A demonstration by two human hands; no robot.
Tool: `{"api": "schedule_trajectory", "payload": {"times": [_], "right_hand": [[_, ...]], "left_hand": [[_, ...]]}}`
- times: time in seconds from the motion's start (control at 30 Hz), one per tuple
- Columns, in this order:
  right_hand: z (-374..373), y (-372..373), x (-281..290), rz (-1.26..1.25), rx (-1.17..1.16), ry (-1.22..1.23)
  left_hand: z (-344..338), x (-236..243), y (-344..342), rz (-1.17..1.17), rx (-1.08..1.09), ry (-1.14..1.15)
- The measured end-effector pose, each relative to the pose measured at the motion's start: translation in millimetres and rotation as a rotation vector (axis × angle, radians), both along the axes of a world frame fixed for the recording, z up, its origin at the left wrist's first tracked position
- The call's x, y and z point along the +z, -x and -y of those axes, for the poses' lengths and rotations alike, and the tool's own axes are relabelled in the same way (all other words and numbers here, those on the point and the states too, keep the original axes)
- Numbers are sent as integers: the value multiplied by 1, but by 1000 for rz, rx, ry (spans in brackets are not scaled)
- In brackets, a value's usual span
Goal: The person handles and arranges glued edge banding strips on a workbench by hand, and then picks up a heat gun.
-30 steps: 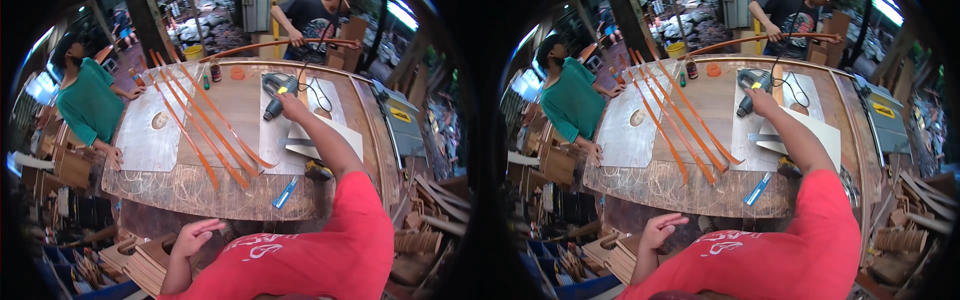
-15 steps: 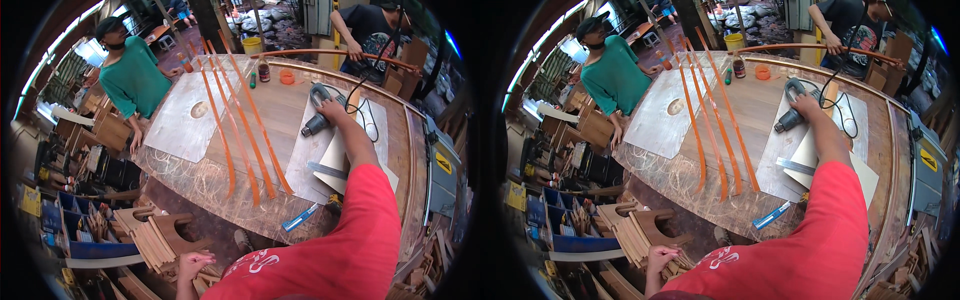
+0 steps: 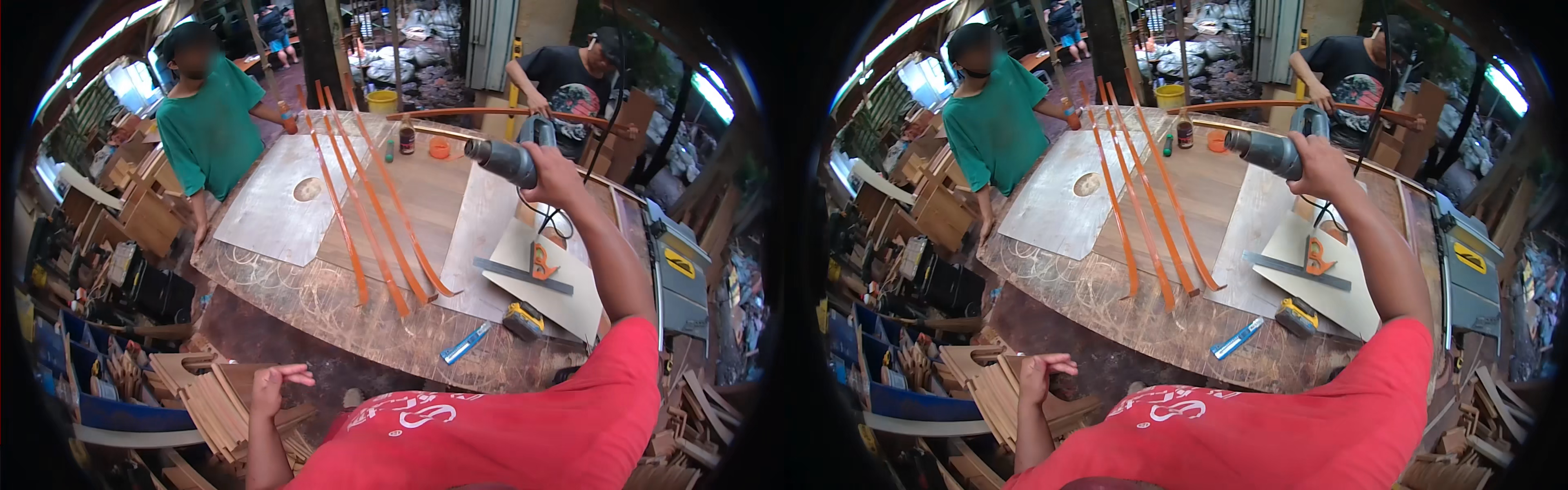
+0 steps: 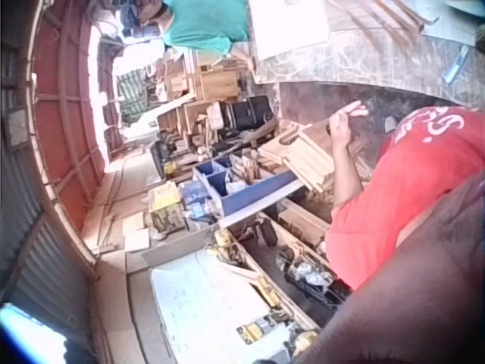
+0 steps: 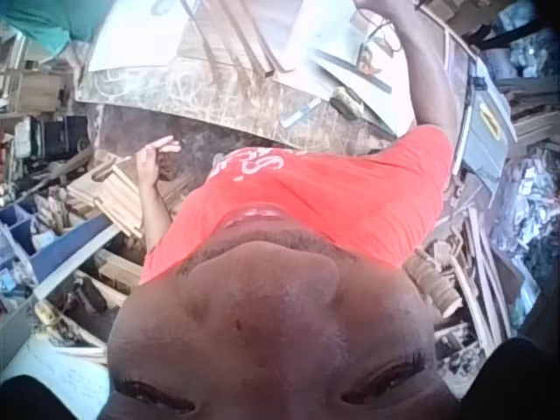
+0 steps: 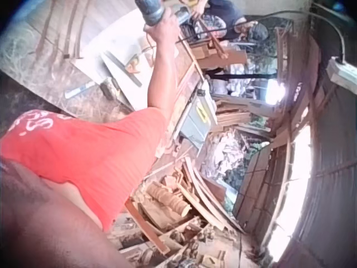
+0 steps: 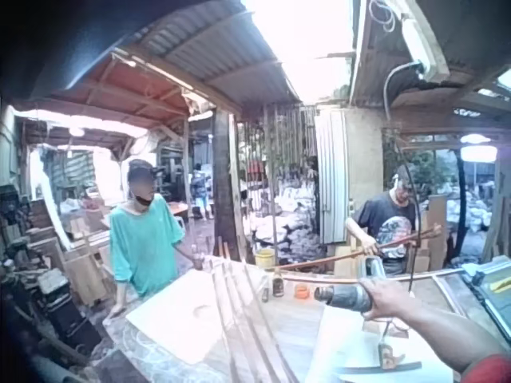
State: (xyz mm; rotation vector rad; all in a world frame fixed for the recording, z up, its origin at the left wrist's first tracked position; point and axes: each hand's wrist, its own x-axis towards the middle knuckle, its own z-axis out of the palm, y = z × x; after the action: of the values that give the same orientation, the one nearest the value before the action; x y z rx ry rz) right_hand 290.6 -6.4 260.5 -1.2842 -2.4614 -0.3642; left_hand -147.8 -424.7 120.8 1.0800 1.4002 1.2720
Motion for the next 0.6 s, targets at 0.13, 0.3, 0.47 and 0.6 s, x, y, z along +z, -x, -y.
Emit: {"api": "schedule_trajectory", "payload": {"times": [0.13,0.3,0.47,0.6], "right_hand": [[111,-3,64,-168,-132,-20],[242,16,114,-309,-201,-176],[361,54,162,-361,-297,-189],[433,75,190,-490,-251,-109]], "left_hand": [[-17,-3,40,-14,-225,-164],[-36,-8,88,38,-420,-224],[-53,-11,116,217,-639,-301],[-61,3,90,314,-818,-364]]}}
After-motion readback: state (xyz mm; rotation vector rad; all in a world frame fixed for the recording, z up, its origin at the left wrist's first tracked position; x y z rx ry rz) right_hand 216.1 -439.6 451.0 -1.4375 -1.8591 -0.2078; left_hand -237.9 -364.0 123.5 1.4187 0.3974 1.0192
